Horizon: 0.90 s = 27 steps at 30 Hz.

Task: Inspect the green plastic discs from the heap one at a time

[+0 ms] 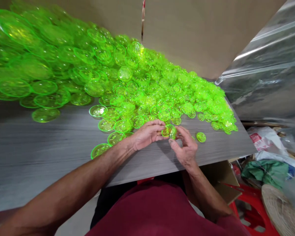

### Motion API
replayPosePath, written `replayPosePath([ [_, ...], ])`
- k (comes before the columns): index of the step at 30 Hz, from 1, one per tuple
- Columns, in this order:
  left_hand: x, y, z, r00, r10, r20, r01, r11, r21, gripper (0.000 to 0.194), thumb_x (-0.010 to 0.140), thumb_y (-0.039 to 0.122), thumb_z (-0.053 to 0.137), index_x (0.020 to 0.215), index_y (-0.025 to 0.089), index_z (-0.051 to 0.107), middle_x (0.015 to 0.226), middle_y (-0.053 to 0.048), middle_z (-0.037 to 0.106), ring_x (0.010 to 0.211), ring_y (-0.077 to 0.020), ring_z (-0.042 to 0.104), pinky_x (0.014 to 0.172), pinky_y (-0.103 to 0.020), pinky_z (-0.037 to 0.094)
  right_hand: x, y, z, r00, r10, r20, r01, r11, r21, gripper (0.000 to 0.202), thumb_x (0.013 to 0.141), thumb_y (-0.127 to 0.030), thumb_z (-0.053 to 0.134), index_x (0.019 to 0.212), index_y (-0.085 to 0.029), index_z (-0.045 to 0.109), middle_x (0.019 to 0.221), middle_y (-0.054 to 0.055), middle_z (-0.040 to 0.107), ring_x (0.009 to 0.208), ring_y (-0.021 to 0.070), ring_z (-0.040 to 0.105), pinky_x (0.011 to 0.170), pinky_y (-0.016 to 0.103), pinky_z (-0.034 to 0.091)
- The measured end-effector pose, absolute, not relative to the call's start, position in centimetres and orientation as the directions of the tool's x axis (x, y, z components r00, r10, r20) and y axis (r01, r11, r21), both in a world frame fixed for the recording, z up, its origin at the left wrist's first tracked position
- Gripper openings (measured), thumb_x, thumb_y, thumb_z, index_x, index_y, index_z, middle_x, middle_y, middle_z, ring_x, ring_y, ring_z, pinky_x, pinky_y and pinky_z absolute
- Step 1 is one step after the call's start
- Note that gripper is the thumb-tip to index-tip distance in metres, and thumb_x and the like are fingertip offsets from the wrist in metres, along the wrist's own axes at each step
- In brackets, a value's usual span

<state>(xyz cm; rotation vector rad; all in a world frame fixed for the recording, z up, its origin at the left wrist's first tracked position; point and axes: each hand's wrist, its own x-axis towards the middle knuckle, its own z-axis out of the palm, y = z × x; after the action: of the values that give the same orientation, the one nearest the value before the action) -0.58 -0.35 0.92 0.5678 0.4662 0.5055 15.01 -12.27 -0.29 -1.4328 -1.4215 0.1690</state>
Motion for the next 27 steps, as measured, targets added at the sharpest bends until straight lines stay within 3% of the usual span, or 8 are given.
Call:
replayPosePath([
  [3, -0.7, -0.4, 0.8, 0.831, 0.518, -0.201, -0.303, 0.726, 0.617, 0.019, 0.079, 0.009, 0.077, 0.097, 0.015, 0.075, 0.089, -0.004, 0.075, 0.082, -0.0137, 0.071, 0.076, -0.026, 0.061, 14.6, -12.0, 0.1, 0.161, 0.729, 0.665, 0.805, 0.293, -0.516, 0.044, 0.091, -0.029, 0.073, 0.133, -0.025, 0.065, 0.126, 0.012, 0.071, 0.11, 0.025, 0.071, 0.084, 0.041, 0.066],
  [8, -0.8, -0.5, 0.6, 0.88, 0.459, -0.121, -0.274, 0.699, 0.66, 0.037, 0.073, 0.016, 0.088, 0.109, 0.019, 0.08, 0.104, -0.005, 0.079, 0.09, -0.0128, 0.071, 0.083, -0.025, 0.057, 14.4, -12.0, 0.2, 0.103, 0.678, 0.728, 0.844, 0.328, -0.425, 0.051, 0.091, -0.023, 0.072, 0.14, -0.027, 0.059, 0.129, 0.011, 0.069, 0.115, 0.0255, 0.069, 0.087, 0.043, 0.067],
  [15, -1.0, -0.8, 0.4, 0.863, 0.501, -0.066, -0.277, 0.577, 0.768, 0.044, 0.072, 0.022, 0.09, 0.114, 0.023, 0.079, 0.106, -0.004, 0.08, 0.081, -0.0116, 0.069, 0.077, -0.023, 0.053, 14.4, -12.6, 0.3, 0.166, 0.727, 0.666, 0.804, 0.292, -0.519, 0.052, 0.09, -0.026, 0.072, 0.139, -0.03, 0.059, 0.131, 0.011, 0.067, 0.121, 0.0287, 0.067, 0.096, 0.051, 0.064],
  [20, -0.8, -0.9, 0.3, 0.836, 0.548, 0.005, -0.332, 0.5, 0.8, 0.042, 0.07, 0.022, 0.091, 0.111, 0.023, 0.08, 0.113, -0.006, 0.078, 0.101, -0.0171, 0.071, 0.096, -0.03, 0.052, 14.2, -12.9, 0.4, 0.184, 0.754, 0.631, 0.769, 0.29, -0.57, 0.049, 0.089, -0.025, 0.073, 0.136, -0.03, 0.062, 0.131, 0.01, 0.066, 0.12, 0.0289, 0.067, 0.095, 0.051, 0.064],
  [27, -0.6, -1.1, 0.0, 0.825, 0.564, 0.015, -0.338, 0.473, 0.813, 0.044, 0.07, 0.024, 0.09, 0.112, 0.022, 0.078, 0.109, -0.005, 0.077, 0.099, -0.0172, 0.07, 0.093, -0.03, 0.053, 13.8, -12.9, 0.4, 0.184, 0.72, 0.67, 0.764, 0.324, -0.558, 0.052, 0.087, -0.02, 0.074, 0.136, -0.031, 0.063, 0.129, 0.009, 0.066, 0.117, 0.0277, 0.067, 0.098, 0.051, 0.063],
])
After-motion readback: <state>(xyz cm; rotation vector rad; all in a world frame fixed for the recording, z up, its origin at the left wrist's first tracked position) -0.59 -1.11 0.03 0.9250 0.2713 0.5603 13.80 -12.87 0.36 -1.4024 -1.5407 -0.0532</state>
